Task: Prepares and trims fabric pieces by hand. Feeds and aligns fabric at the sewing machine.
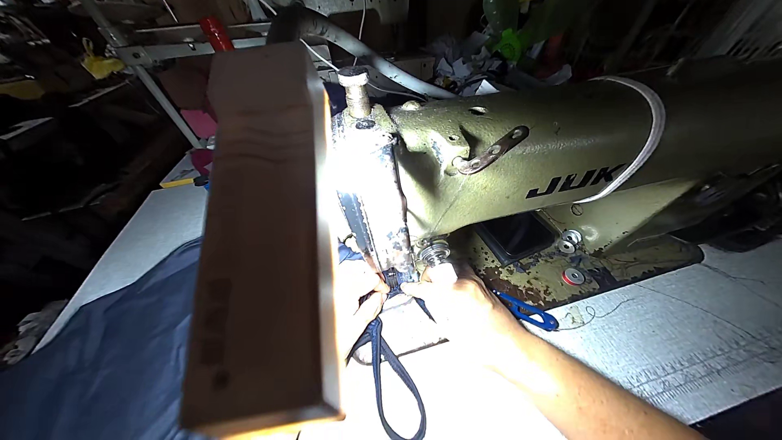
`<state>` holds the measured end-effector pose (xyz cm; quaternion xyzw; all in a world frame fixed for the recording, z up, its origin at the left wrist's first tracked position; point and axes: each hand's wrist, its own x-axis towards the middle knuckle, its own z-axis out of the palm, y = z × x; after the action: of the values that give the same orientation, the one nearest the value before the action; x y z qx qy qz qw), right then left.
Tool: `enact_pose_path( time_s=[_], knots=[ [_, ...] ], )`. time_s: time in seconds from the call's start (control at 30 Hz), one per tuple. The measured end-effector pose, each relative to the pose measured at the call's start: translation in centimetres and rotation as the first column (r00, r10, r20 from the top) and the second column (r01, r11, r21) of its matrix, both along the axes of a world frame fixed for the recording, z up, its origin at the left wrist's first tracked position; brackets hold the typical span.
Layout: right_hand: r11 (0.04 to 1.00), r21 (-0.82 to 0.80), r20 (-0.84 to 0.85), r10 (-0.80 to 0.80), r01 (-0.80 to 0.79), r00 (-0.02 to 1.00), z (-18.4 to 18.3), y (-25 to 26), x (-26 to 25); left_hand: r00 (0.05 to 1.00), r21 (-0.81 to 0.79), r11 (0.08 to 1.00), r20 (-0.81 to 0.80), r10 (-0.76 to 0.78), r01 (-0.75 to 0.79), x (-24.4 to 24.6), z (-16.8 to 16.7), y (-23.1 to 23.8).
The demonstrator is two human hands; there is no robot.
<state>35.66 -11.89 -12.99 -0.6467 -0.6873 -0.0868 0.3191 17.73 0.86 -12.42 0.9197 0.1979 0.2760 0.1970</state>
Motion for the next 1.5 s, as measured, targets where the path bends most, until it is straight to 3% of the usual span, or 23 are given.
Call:
enact_pose_path(
  time_s=[0.63,0.97,1.03,1.1,1.17,1.23,1.27,1.33,1.5],
  knots=[
    [0.991,-0.125,0.094,-0.033,0.045,0.995,0.4,0.0,-0.2,0.999,-0.002,0.999,-0.006,0.044,-0.044,0.3,0.5,0.2],
    [0.995,-0.095,0.119,0.003,0.008,0.993,0.7,0.1,0.1,0.999,0.0,0.999,-0.002,0.041,-0.041,0.4,0.3,0.5],
    [0.994,-0.078,0.063,-0.068,0.073,0.996,2.3,-1.0,1.3,0.999,-0.039,0.998,-0.012,0.043,-0.044,0.4,0.7,0.3],
    [0.975,0.038,-0.093,-0.213,0.218,0.973,3.9,-3.4,3.9,0.997,-0.168,0.983,-0.036,0.073,-0.078,0.7,2.4,-1.0],
    [0.875,0.147,-0.265,-0.415,0.462,0.87,4.5,-7.0,7.3,0.992,-0.209,0.971,-0.063,0.109,-0.119,1.0,3.4,-1.7],
    [0.741,0.112,-0.356,-0.592,0.662,0.723,3.8,-10.5,10.6,0.983,-0.25,0.953,-0.111,0.144,-0.168,1.6,4.9,-2.7],
    [0.694,0.086,-0.342,-0.653,0.715,0.676,2.9,-11.9,12.2,0.974,-0.292,0.935,-0.165,0.156,-0.199,1.7,5.6,-3.0],
    [0.68,0.075,-0.246,-0.696,0.729,0.674,1.2,-13.5,14.2,0.979,-0.259,0.95,-0.143,0.144,-0.177,1.5,4.6,-2.1],
    [0.65,0.007,-0.176,-0.748,0.76,0.64,0.4,-13.5,13.9,0.982,-0.233,0.955,-0.097,0.163,-0.181,1.4,4.0,-1.8]
  ],
)
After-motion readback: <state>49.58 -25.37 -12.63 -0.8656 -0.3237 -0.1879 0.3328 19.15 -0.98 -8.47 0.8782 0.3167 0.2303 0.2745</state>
